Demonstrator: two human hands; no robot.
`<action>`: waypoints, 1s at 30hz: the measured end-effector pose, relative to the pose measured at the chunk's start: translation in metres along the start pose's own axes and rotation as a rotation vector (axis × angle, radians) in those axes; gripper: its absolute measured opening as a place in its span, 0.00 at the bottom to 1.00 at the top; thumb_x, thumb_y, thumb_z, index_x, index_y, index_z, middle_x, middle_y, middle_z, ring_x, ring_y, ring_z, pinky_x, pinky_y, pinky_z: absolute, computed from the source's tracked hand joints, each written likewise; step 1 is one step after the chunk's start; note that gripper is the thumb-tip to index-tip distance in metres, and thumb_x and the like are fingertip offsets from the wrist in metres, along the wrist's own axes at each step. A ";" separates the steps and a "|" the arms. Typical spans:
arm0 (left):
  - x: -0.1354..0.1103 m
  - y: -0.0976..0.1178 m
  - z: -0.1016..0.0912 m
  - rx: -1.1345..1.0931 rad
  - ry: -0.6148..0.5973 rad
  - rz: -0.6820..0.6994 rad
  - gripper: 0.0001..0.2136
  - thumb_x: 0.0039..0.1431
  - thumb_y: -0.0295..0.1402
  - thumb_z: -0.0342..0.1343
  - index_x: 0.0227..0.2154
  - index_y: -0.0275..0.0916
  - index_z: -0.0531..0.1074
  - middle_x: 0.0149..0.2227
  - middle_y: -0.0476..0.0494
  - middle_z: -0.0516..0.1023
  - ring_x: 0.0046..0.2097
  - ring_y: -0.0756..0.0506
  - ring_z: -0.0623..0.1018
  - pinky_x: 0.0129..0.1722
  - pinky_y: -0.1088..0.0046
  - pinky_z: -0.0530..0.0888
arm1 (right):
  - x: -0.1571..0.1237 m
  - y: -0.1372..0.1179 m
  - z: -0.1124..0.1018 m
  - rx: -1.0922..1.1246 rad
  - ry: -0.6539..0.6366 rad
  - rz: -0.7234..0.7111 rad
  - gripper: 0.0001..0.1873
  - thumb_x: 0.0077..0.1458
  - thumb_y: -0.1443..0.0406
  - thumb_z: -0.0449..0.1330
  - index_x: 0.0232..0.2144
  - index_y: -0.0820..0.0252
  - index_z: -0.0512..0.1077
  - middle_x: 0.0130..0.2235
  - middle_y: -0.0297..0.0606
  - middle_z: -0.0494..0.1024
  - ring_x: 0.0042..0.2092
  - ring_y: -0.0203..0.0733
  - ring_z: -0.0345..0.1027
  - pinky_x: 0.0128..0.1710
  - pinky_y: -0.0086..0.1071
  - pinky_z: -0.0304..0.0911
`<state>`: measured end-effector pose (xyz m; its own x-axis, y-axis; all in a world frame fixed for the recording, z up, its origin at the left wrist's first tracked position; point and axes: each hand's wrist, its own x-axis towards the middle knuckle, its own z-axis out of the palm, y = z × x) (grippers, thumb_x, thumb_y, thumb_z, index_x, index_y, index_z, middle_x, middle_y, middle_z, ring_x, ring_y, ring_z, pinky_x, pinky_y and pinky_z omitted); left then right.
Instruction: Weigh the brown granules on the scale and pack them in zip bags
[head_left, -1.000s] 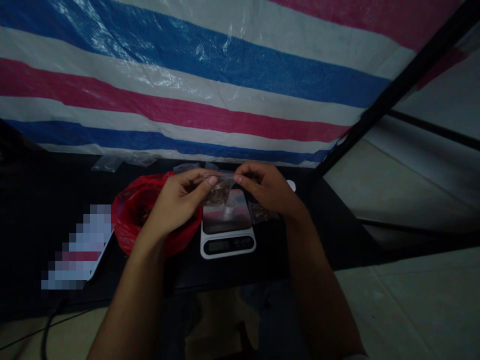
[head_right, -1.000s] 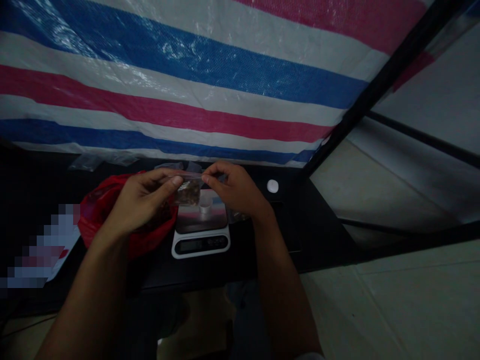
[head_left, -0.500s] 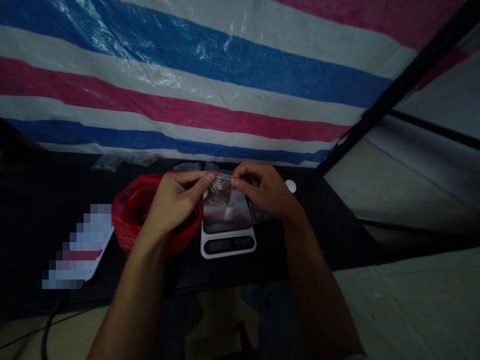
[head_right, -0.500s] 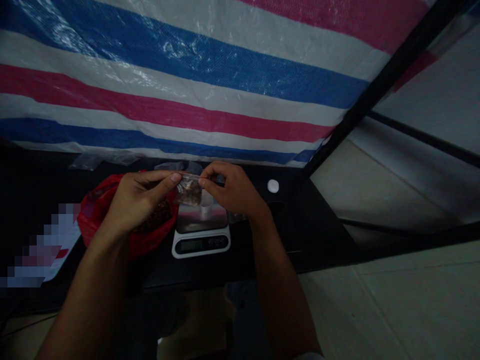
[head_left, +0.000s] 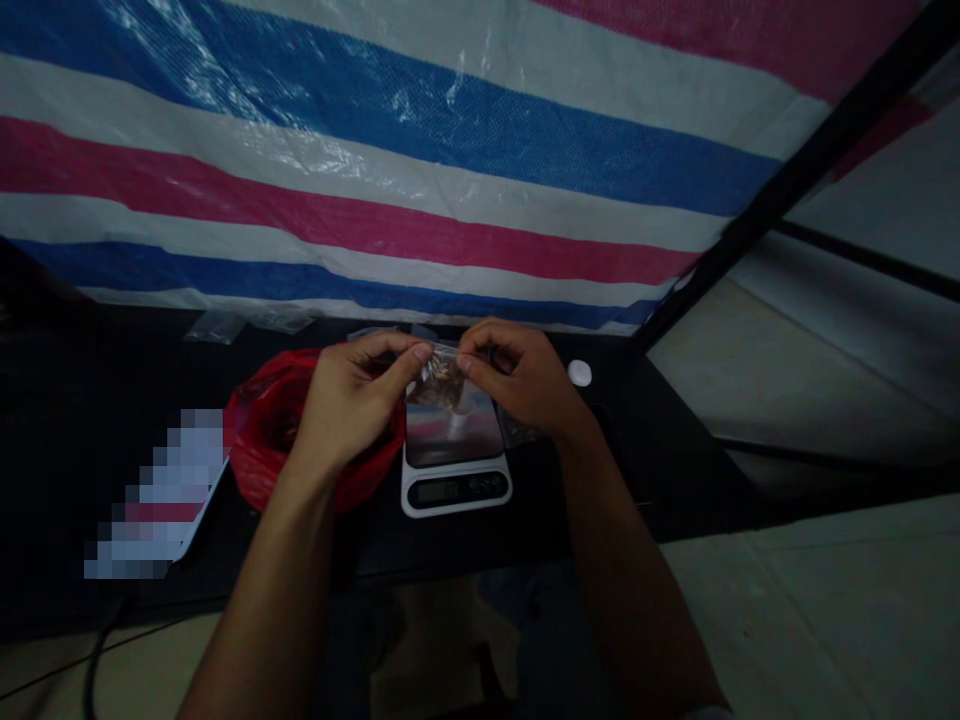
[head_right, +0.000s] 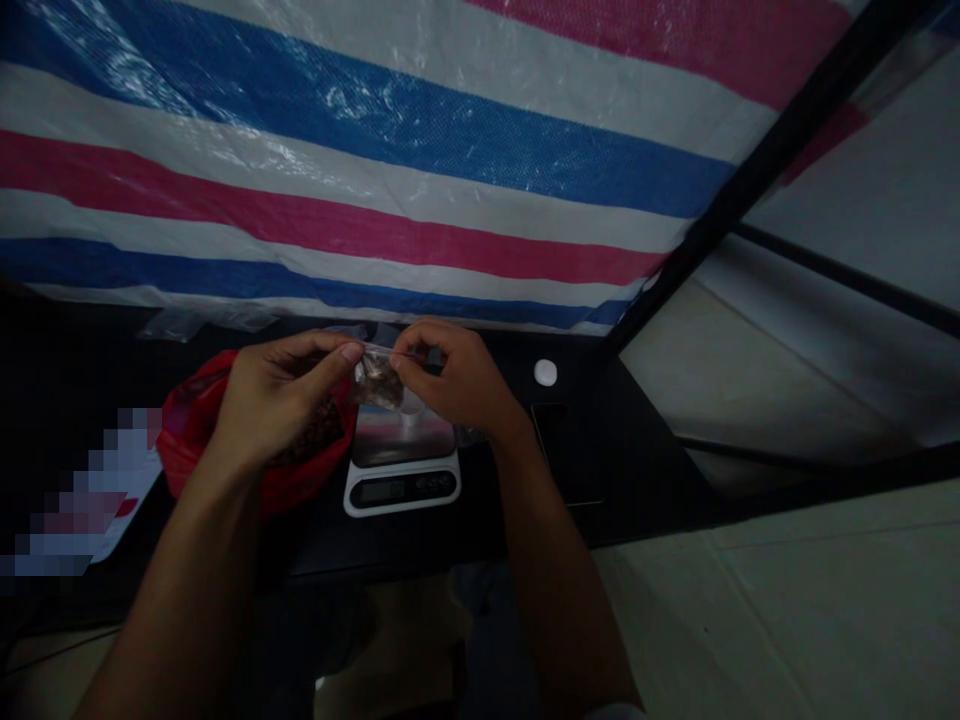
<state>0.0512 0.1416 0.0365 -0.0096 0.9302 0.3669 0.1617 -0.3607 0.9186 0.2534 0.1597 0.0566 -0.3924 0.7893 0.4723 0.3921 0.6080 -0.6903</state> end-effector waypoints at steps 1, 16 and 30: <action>0.000 0.000 0.000 -0.001 0.001 0.002 0.13 0.59 0.44 0.67 0.33 0.39 0.85 0.34 0.44 0.86 0.35 0.43 0.83 0.36 0.70 0.80 | 0.000 -0.001 0.000 0.007 0.005 0.000 0.04 0.60 0.66 0.63 0.31 0.57 0.74 0.35 0.34 0.78 0.36 0.38 0.67 0.37 0.34 0.62; -0.002 0.003 0.001 -0.082 -0.046 0.014 0.09 0.57 0.39 0.68 0.31 0.37 0.84 0.32 0.46 0.85 0.33 0.47 0.81 0.34 0.74 0.78 | 0.001 -0.001 0.006 0.074 0.027 -0.087 0.05 0.61 0.65 0.64 0.33 0.59 0.77 0.35 0.34 0.79 0.37 0.38 0.70 0.39 0.33 0.63; -0.001 0.000 0.004 -0.006 0.055 0.022 0.11 0.60 0.41 0.66 0.35 0.37 0.82 0.32 0.46 0.85 0.32 0.47 0.80 0.33 0.74 0.77 | 0.001 0.008 0.001 0.212 0.073 0.094 0.08 0.57 0.60 0.70 0.32 0.59 0.82 0.32 0.34 0.82 0.33 0.37 0.72 0.35 0.32 0.65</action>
<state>0.0552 0.1406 0.0356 -0.0602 0.9169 0.3946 0.1566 -0.3817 0.9109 0.2555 0.1647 0.0512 -0.2981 0.8501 0.4341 0.2373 0.5065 -0.8290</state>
